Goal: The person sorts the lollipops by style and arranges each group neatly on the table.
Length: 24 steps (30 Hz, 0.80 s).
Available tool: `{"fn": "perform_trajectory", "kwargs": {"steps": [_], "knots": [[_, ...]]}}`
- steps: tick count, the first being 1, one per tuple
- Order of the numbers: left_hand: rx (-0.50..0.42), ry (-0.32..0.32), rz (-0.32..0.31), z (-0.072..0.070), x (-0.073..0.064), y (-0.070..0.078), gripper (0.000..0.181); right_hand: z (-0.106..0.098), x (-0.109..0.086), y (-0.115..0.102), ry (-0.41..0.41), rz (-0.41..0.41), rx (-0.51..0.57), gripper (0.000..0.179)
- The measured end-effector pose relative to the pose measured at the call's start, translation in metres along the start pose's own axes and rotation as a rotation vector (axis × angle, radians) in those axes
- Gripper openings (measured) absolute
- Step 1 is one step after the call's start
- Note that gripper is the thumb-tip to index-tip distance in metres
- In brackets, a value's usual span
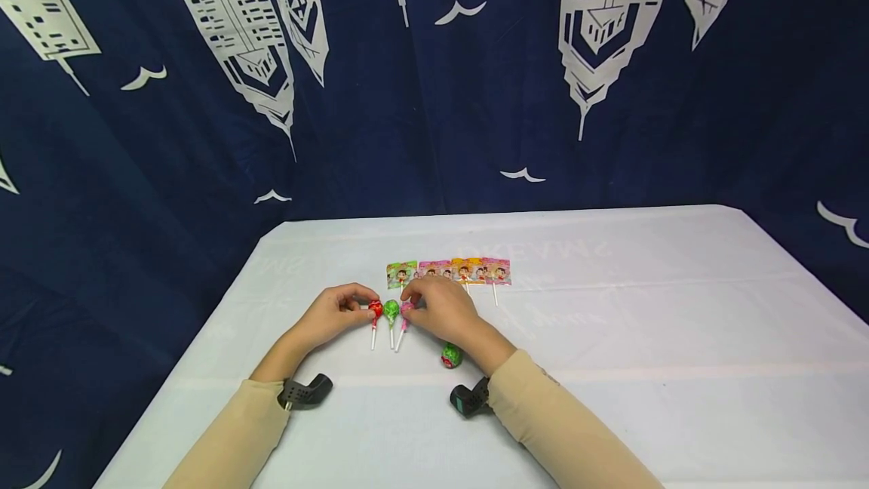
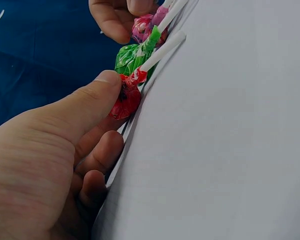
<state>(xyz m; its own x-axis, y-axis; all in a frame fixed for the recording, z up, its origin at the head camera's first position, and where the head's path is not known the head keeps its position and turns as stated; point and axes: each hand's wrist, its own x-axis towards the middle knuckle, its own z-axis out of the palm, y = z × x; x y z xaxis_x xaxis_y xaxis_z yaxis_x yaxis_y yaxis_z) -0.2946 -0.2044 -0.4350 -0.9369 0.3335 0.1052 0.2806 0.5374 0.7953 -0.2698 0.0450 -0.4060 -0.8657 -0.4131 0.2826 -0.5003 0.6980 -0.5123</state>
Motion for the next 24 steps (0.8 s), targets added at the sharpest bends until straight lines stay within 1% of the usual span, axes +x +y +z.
{"fn": "perform_trajectory", "kwargs": {"steps": [7, 13, 19, 24], "knots": [[0.011, 0.000, -0.012, -0.001, 0.000, 0.001, 0.021, -0.006, -0.007, 0.002, 0.022, -0.031, 0.008, 0.022], [0.011, 0.004, -0.007, -0.001, -0.001, 0.003, 0.022, -0.012, -0.015, 0.007, 0.034, -0.045, 0.015, 0.022], [0.024, 0.011, -0.014, 0.000, -0.002, 0.003, 0.021, -0.019, -0.024, 0.012, 0.018, -0.031, 0.021, 0.021], [0.026, 0.014, -0.010, 0.000, -0.002, 0.003, 0.021, -0.025, -0.030, 0.011, -0.007, -0.033, 0.020, 0.021]]}}
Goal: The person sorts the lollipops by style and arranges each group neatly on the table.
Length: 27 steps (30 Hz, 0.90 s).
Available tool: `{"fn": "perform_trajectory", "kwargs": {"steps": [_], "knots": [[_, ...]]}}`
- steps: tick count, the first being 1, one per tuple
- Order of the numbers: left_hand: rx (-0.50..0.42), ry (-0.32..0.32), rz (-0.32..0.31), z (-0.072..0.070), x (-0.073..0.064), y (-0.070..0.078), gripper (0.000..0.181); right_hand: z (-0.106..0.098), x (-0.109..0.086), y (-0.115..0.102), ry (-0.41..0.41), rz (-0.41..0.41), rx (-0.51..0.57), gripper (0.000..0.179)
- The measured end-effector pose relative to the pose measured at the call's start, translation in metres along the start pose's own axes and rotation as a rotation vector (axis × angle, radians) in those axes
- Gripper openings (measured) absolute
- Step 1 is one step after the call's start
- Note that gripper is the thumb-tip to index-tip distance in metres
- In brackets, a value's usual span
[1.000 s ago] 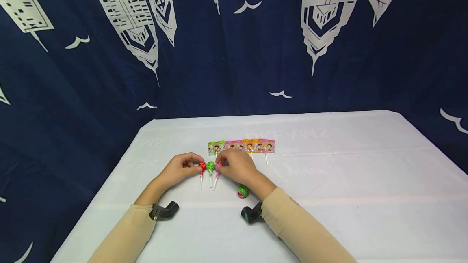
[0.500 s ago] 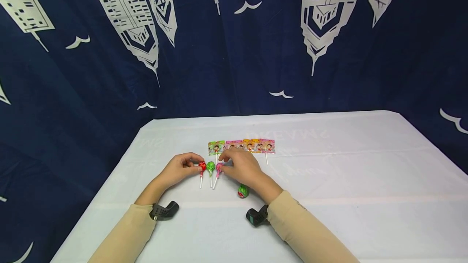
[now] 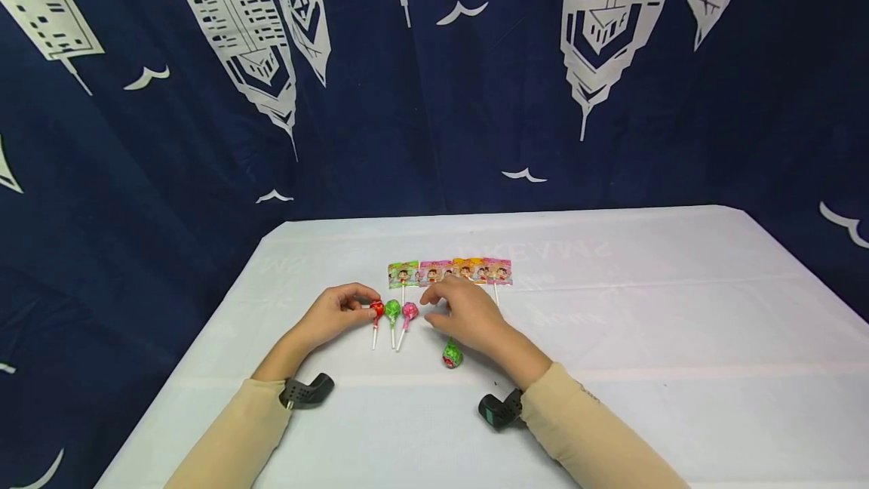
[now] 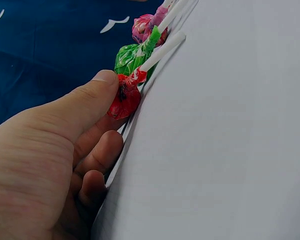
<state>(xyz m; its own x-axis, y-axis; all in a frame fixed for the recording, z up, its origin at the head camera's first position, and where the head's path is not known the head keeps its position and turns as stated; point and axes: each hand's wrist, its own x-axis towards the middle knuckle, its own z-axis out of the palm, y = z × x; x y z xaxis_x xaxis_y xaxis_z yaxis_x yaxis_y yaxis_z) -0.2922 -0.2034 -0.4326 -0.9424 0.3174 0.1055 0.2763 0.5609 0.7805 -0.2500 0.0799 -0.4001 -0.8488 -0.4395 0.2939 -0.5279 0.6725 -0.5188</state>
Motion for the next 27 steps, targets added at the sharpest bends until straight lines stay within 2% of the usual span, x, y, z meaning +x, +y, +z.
{"fn": "perform_trajectory", "kwargs": {"steps": [11, 18, 23, 27], "knots": [[0.003, 0.002, 0.015, -0.002, 0.000, 0.002, 0.022, -0.009, -0.015, -0.002, -0.019, -0.034, -0.031, 0.020], [0.008, 0.009, 0.014, -0.002, 0.000, 0.001, 0.021, -0.014, -0.022, 0.004, -0.018, -0.133, -0.003, 0.021], [0.004, 0.004, 0.012, -0.001, -0.001, 0.002, 0.020, -0.021, -0.024, 0.007, -0.089, -0.181, 0.093, 0.023], [0.010, 0.004, 0.009, 0.000, -0.001, 0.000, 0.020, -0.025, -0.025, 0.011, -0.173, -0.176, 0.163, 0.022]]}}
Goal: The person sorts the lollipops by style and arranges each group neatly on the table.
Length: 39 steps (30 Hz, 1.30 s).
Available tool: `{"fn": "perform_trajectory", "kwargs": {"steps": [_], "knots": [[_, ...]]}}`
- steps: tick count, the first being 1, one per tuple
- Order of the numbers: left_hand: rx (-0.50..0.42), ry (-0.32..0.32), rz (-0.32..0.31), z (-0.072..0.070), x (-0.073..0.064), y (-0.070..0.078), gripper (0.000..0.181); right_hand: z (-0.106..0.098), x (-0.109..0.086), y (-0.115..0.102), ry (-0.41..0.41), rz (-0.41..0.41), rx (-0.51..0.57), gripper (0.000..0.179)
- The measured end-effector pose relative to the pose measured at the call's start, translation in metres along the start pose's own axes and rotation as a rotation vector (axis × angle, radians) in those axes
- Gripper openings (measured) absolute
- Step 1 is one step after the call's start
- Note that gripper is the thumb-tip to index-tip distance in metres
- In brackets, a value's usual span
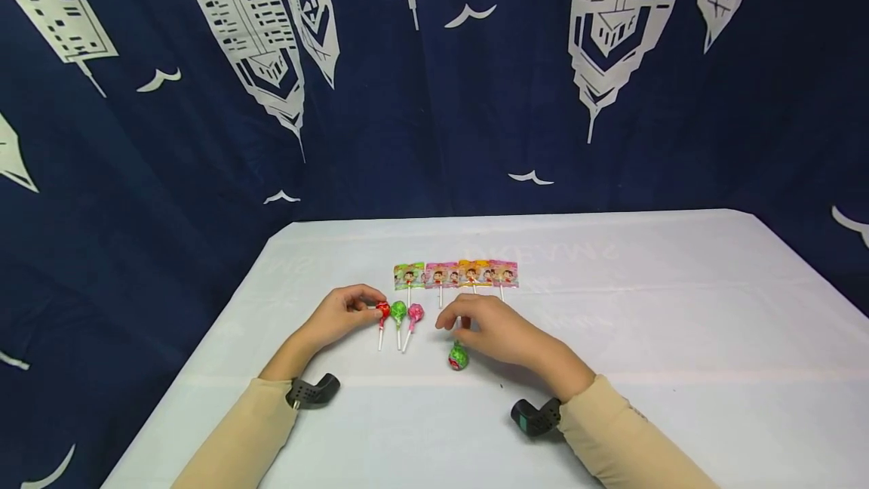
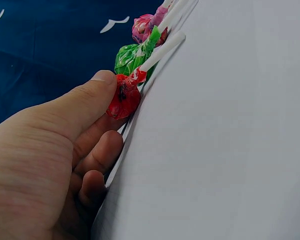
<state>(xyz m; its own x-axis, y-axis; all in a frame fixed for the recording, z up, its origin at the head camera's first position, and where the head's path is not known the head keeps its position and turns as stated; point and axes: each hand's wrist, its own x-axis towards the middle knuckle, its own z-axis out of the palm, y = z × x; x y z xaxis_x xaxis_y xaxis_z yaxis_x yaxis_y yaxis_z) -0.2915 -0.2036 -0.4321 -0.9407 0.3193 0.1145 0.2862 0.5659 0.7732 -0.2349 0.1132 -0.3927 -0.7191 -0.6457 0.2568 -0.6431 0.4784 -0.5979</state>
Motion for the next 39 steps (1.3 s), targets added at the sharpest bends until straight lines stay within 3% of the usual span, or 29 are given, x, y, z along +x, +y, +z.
{"fn": "perform_trajectory", "kwargs": {"steps": [9, 31, 39], "knots": [[-0.006, 0.002, 0.001, 0.000, 0.000, -0.001, 0.020, -0.003, -0.001, 0.003, -0.143, 0.005, 0.051, 0.021], [0.008, 0.000, -0.027, 0.000, -0.001, 0.000, 0.018, -0.010, -0.008, 0.009, -0.248, 0.035, 0.024, 0.023], [-0.004, -0.001, 0.000, 0.000, 0.000, -0.001, 0.019, -0.009, -0.009, 0.008, -0.271, 0.022, 0.041, 0.023]]}}
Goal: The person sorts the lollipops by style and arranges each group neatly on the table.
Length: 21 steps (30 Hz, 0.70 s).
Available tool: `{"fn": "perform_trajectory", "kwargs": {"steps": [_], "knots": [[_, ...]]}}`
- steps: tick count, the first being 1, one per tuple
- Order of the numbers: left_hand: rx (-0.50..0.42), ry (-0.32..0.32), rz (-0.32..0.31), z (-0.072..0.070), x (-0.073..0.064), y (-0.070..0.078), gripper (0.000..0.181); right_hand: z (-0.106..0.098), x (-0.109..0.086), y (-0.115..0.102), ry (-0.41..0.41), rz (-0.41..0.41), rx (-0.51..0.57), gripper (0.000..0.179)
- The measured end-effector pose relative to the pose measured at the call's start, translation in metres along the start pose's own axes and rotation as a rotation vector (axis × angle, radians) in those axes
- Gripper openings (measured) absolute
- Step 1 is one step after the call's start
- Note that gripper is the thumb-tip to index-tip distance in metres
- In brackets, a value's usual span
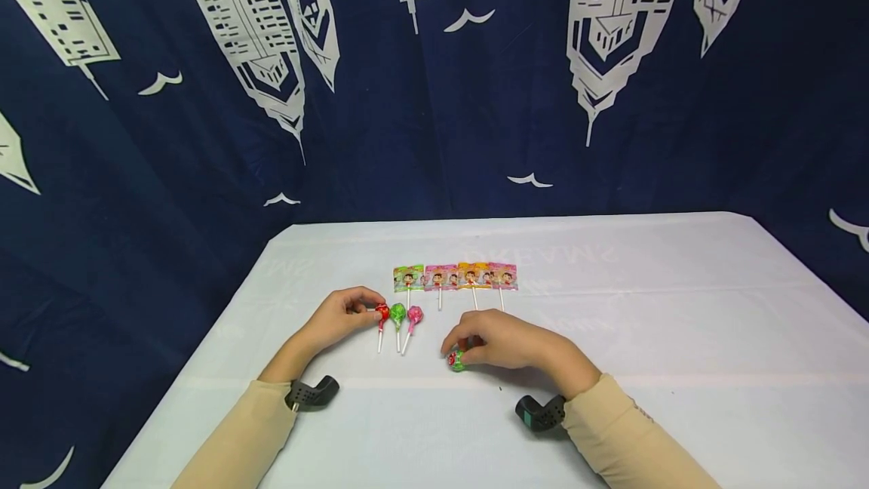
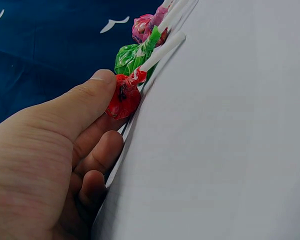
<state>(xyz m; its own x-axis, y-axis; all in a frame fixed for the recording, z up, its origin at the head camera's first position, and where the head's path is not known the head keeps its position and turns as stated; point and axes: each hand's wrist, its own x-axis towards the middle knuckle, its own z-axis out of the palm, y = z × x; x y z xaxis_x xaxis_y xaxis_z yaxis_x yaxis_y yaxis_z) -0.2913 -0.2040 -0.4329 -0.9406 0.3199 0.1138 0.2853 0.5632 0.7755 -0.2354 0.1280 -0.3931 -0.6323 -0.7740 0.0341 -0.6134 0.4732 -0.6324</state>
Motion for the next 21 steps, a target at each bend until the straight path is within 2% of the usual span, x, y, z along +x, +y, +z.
{"fn": "perform_trajectory", "kwargs": {"steps": [5, 13, 21], "knots": [[0.006, 0.001, -0.009, 0.0003, 0.0006, -0.0015, 0.018, 0.0001, 0.0002, 0.0003, -0.005, -0.002, 0.006, 0.022], [0.008, 0.007, 0.002, 0.0008, 0.0008, -0.0007, 0.018, 0.0007, 0.0015, 0.0011, -0.025, -0.052, 0.011, 0.026], [0.015, 0.001, -0.017, 0.0004, -0.0002, 0.0009, 0.018, 0.0030, 0.0025, 0.0017, -0.045, -0.034, 0.011, 0.026]]}}
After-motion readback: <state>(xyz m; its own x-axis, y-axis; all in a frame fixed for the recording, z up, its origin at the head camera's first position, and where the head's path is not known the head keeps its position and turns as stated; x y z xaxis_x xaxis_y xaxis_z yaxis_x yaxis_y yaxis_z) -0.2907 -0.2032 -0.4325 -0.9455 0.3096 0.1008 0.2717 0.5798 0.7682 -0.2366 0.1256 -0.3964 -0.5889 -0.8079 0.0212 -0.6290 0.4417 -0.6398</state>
